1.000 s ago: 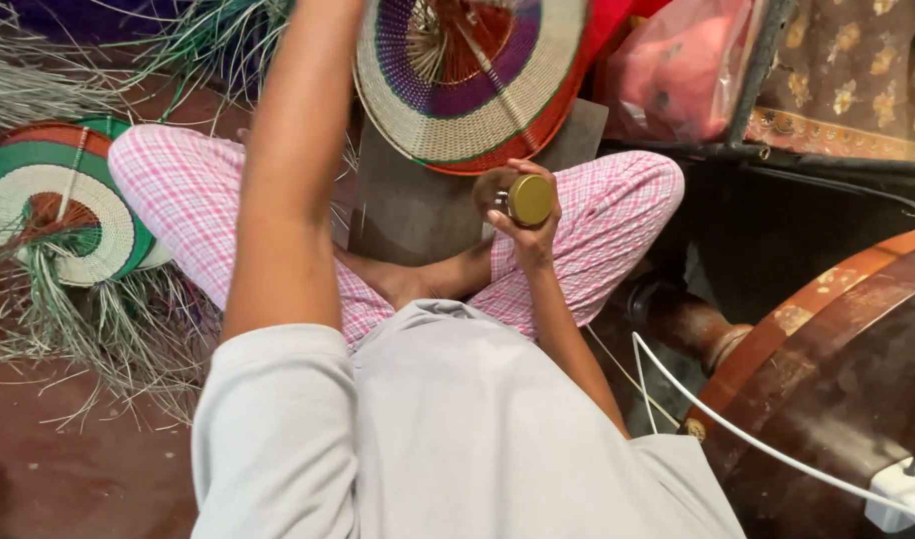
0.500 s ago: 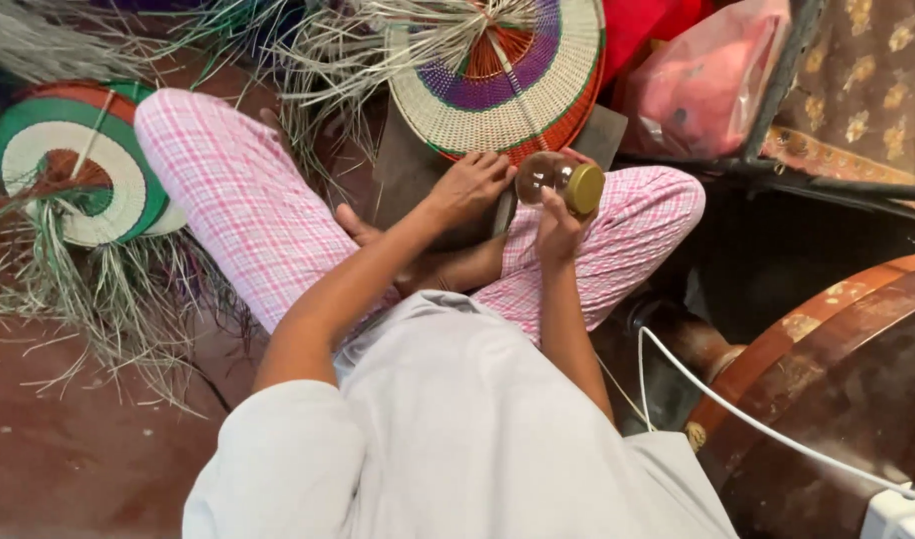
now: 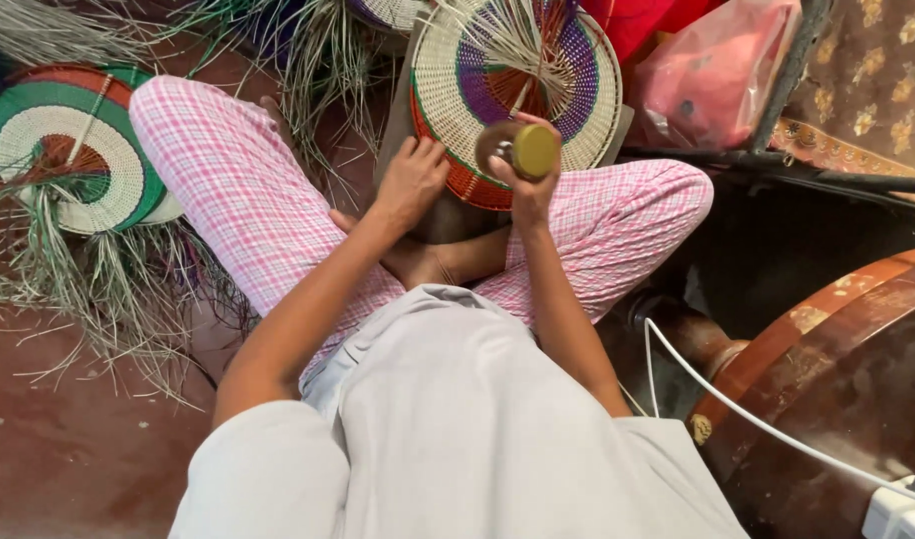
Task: Adding and weaving decorative strands into a circular frame and smoothing them with a small cylindrical tool.
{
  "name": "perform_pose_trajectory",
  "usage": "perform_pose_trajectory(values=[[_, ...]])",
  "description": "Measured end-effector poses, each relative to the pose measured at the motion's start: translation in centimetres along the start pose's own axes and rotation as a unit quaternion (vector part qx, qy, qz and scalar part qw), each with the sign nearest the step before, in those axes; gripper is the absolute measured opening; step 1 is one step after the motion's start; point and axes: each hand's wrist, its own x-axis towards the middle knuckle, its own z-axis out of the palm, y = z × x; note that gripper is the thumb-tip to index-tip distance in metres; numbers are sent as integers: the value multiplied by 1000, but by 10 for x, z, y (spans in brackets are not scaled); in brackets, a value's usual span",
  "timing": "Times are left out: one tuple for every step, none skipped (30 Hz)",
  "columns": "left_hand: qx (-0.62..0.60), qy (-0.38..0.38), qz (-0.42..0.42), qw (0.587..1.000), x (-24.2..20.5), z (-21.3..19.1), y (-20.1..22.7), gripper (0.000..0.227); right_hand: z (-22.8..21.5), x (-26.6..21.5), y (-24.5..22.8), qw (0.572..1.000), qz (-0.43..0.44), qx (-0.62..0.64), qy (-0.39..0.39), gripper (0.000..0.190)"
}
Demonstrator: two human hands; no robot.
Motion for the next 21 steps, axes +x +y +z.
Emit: perform_pose_trajectory(values=[[2,0,-2,1000,5,-16,13,6,6,2,5,1000,0,1,-2,56],[-23,15,0,1000,10,-33,26,3,13,5,11,1000,0,1,-18,57],[-46,30,2,998,15,-49,37,5,21,7,16,999,0,3,-33,57],[-43,29,1,999,1,-35,48,5,26,9,24,999,0,6,-35,57],[-63,-19,-17,998,-14,-20,61,15,28,8,31,998,-21,-21,-55,60],[-84,-67,-34,994,-29,-5,74,27,31,8,38,995,-43,-48,-76,62],[-85,-68,-34,993,-34,-1,78,27,29,5,37,995,-41,-48,-75,62],[-77,-94,-57,991,-38,2,82,32,28,2,36,994,-46,-49,-85,62],[-69,-118,-82,987,-42,7,86,38,26,-1,35,993,-51,-51,-97,62],[-72,-119,-83,987,-41,7,85,38,28,-2,34,993,-48,-52,-98,62],[-96,-111,-89,985,-41,6,84,36,31,-4,33,993,-44,-60,-92,62],[-120,-104,-95,983,-40,6,83,34,33,-5,31,993,-39,-68,-86,61],[-122,-105,-98,982,-38,2,81,34,39,4,41,993,-36,-69,-88,61],[-134,-97,-102,981,-35,-1,79,31,44,12,51,993,-54,-63,-79,62],[-145,-88,-107,980,-34,-6,79,30,49,17,60,993,-71,-57,-70,62],[-147,-90,-111,979,-37,-2,83,30,58,29,58,993,-67,-58,-73,62],[-117,-117,-113,980,-39,4,84,36,68,43,56,994,-51,-58,-77,59],[-87,-144,-114,979,-41,9,85,42,77,57,53,994,-36,-58,-81,57],[-85,-143,-112,980,-40,9,84,42,77,60,50,994,-39,-57,-79,57],[-76,-156,-111,979,-40,9,83,42,77,64,47,994,-48,-55,-81,57],[-68,-171,-112,976,-42,9,83,43,77,65,45,994,-54,-55,-83,58]])
